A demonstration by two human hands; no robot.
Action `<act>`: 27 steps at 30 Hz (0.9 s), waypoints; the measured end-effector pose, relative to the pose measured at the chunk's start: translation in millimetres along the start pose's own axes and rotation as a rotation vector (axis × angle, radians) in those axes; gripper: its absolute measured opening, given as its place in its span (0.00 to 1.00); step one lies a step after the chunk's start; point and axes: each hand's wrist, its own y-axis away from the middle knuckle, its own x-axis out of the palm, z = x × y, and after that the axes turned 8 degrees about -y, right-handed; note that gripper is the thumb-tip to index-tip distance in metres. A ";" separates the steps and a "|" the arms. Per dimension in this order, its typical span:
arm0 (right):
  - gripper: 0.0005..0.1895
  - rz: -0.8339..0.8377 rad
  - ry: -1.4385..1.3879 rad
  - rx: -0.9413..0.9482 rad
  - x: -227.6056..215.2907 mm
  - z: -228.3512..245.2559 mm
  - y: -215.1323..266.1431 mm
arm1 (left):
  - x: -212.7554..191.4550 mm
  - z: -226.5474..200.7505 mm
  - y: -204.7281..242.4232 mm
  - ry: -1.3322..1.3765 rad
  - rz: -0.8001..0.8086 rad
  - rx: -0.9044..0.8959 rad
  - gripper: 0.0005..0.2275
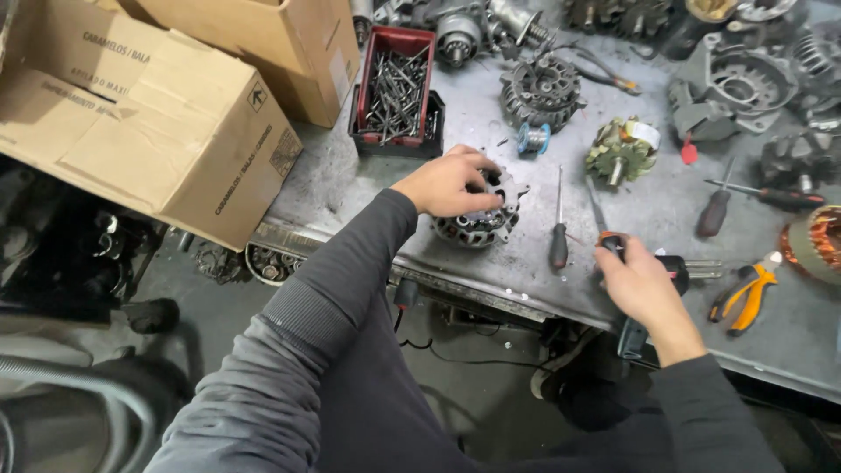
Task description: The person works on an alternator housing at a workbench, using pliers to grip and position parts inside it. They then take solder wire from a spool and use a soldering iron to solder contacts on the alternator, holding the iron in one hand while feeding wire with the other.
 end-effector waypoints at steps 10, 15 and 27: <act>0.32 -0.217 0.820 -0.161 2.5 8.4 -21.9 | -5.7 -6.2 2.2 -0.137 0.006 0.063 0.23; 0.28 -0.201 0.905 -0.149 4.1 -3.3 -43.0 | 2.3 -1.6 2.2 -0.114 -0.022 0.032 0.21; 0.32 -0.198 0.851 -0.243 20.3 45.4 -70.3 | 3.0 7.7 -5.6 0.096 -0.349 0.010 0.14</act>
